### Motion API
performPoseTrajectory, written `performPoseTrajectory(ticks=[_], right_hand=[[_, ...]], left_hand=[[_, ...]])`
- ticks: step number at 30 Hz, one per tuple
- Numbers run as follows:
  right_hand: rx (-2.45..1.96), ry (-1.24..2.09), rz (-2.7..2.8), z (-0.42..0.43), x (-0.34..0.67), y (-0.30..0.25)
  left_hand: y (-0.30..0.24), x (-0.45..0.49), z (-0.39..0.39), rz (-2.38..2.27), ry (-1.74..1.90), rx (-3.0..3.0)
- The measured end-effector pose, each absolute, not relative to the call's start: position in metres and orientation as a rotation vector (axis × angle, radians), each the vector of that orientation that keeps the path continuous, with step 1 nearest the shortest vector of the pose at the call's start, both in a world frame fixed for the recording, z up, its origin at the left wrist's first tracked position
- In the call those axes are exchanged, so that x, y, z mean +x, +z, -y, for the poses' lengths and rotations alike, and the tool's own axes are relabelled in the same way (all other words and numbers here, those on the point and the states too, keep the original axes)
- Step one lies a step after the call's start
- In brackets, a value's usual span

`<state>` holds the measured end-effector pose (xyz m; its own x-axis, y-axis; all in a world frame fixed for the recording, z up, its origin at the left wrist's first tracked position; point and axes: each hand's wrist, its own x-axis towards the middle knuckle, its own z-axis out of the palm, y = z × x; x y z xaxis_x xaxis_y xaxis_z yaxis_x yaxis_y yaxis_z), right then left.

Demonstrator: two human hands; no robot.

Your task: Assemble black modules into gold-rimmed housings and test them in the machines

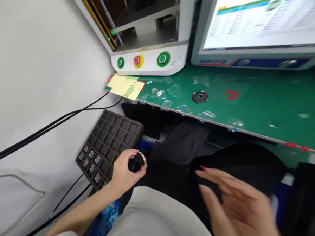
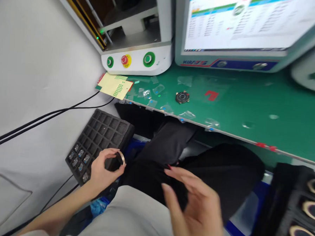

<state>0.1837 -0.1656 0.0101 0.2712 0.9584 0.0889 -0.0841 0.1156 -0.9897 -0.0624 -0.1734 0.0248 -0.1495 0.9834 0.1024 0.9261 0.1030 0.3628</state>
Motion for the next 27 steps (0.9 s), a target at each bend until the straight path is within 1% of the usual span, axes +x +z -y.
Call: performPoseTrajectory(ticks=[2,4,7,9,11,13,16,18,20,22,27], right_hand=[[-1.167,0.911,1.134,0.162,0.171,0.013],[-1.14,0.795,1.205,0.16,0.164,0.019],[-1.066,0.594,1.129,0.159,0.166,0.027],[-1.059,0.532,1.05,0.157,0.174,0.032],[-1.078,0.541,0.996,0.155,0.187,0.036],[-1.06,0.62,0.96,0.153,0.202,0.039],[-0.947,0.839,0.953,0.152,0.223,0.044],[-0.859,1.031,0.98,0.151,0.232,0.047],[-0.785,1.207,0.997,0.151,0.235,0.047],[-0.73,1.316,0.989,0.151,0.234,0.047],[-0.708,1.411,0.959,0.151,0.232,0.043]], left_hand=[[0.032,-0.029,0.149,-1.821,0.947,2.215],[0.038,0.003,0.13,-1.444,1.255,2.321],[0.042,0.041,0.117,-1.139,1.397,2.331],[0.043,0.057,0.114,-1.056,1.447,2.313],[0.047,0.065,0.113,-1.086,1.373,2.181],[0.053,0.064,0.109,-1.073,1.107,1.883],[0.06,0.054,0.097,-0.799,0.627,1.264],[0.059,0.047,0.09,-0.624,0.453,0.978],[0.055,0.044,0.087,-0.568,0.376,0.848],[0.048,0.043,0.088,-0.563,0.313,0.78],[0.038,0.047,0.093,-0.441,0.28,0.624]])
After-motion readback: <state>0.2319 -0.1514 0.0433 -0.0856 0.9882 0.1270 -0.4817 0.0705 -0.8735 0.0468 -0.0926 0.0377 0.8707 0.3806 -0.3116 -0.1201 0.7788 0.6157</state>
